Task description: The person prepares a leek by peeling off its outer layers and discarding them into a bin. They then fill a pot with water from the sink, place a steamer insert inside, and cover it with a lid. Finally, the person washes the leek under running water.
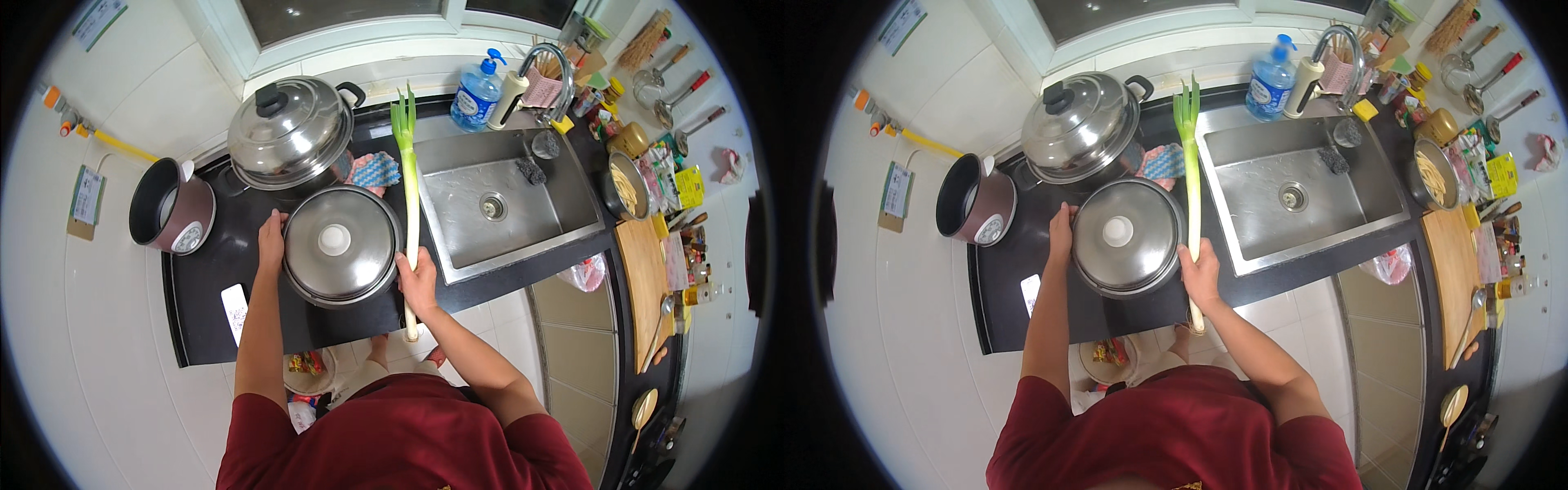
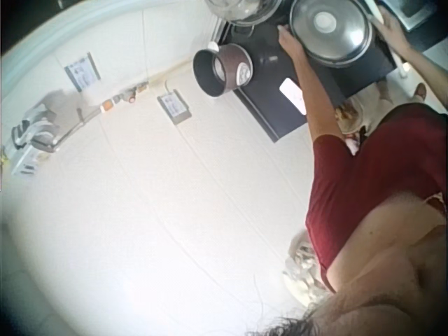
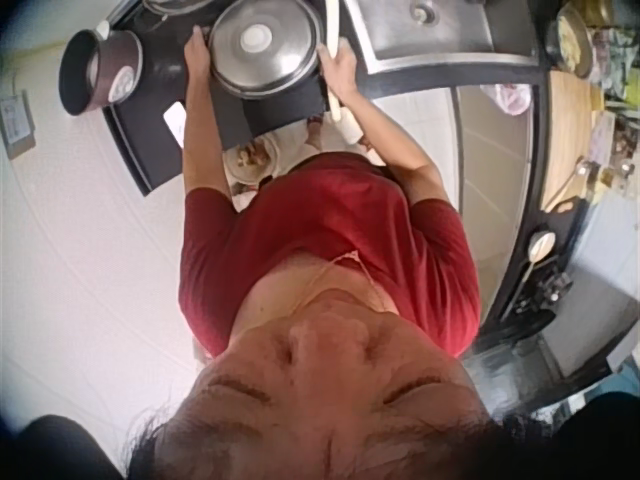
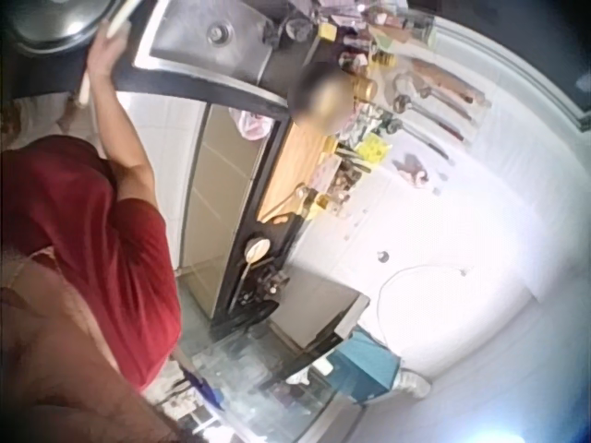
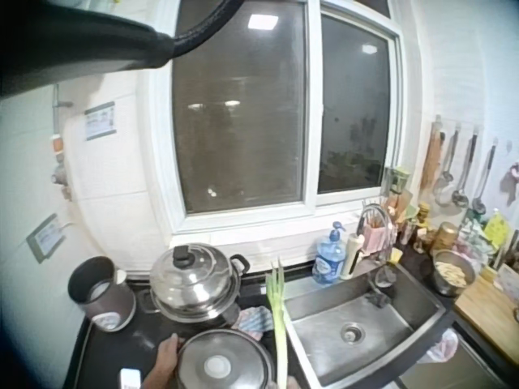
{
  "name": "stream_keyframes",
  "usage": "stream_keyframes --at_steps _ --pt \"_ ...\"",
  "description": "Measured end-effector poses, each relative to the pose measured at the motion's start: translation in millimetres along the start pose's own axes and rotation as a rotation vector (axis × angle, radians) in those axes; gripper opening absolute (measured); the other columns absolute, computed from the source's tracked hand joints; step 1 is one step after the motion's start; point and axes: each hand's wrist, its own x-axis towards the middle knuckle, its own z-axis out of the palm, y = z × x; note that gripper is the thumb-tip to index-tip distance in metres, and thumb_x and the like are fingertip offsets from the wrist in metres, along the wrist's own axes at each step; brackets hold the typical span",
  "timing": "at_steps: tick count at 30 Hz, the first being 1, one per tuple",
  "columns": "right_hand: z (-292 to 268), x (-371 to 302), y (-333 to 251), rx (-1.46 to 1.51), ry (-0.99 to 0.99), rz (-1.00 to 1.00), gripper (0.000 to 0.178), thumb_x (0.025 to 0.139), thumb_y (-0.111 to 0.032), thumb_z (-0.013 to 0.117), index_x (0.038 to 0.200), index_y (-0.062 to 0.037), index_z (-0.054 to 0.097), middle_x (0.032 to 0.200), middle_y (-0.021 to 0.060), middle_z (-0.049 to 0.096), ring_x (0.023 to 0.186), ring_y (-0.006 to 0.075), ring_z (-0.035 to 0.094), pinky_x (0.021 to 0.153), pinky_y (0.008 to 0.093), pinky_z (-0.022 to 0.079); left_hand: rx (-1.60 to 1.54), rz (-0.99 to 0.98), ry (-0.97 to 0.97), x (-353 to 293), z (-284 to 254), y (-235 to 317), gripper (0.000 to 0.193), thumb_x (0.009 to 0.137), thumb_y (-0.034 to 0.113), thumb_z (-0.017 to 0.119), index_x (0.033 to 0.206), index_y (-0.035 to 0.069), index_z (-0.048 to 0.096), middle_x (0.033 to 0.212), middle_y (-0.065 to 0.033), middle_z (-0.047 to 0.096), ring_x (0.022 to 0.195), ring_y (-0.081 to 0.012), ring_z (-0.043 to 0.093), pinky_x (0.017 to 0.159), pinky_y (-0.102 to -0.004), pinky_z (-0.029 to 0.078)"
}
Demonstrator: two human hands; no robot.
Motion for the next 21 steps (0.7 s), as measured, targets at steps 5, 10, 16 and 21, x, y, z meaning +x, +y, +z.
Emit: stream_keyframes --at_steps 5,10,16,21 --pt "-10.4 -1.3 7.3 -0.004 0.010 -0.020 0.019 0.090 -0.018 0.062 0.087 -0.0036 0.050 0.063 0.0028 0.055 0.046 0.0090 0.049 0.041 0.0269 0.041 -0.202 -0.028 0.201 -52.0 -4.7 5.9 0.035 0.099 0.034 0.045 0.091 0.005 0.060 0.070 0.0027 0.049 0.064 -0.0072 0.042 0.062 -0.0227 0.036" --pt "-36.2 -5.2 11.2 0.086 -0.010 0.011 0.015 0.093 -0.018 0.058 0.093 -0.0051 0.049 0.067 0.0046 0.057 0.040 0.0067 0.044 0.035 0.0219 0.035 -0.464 -0.393 0.179 -164.7 0.6 -5.4 0.030 0.100 0.033 0.044 0.084 0.009 0.053 0.072 -0.0011 0.054 0.058 -0.0094 0.046 0.052 -0.0243 0.038" --pt "-57.1 -8.0 9.1 0.105 -0.055 -0.015 0.015 0.093 -0.017 0.057 0.091 -0.0047 0.049 0.067 0.0040 0.056 0.041 0.0071 0.045 0.035 0.0221 0.036 -0.531 -0.280 0.108 -212.0 29.8 -14.1 0.023 0.100 0.028 0.045 0.088 0.009 0.052 0.073 -0.0004 0.055 0.058 -0.0075 0.047 0.050 -0.0223 0.038" --pt "-72.7 -13.8 6.9 0.078 -0.087 -0.026 0.015 0.093 -0.017 0.057 0.092 -0.0045 0.050 0.066 0.0038 0.056 0.041 0.0068 0.045 0.036 0.0223 0.036 -0.472 -0.126 0.208 -211.7 46.4 -16.5 0.018 0.100 0.018 0.047 0.086 0.009 0.053 0.070 0.0014 0.052 0.058 -0.0057 0.044 0.049 -0.0201 0.035"
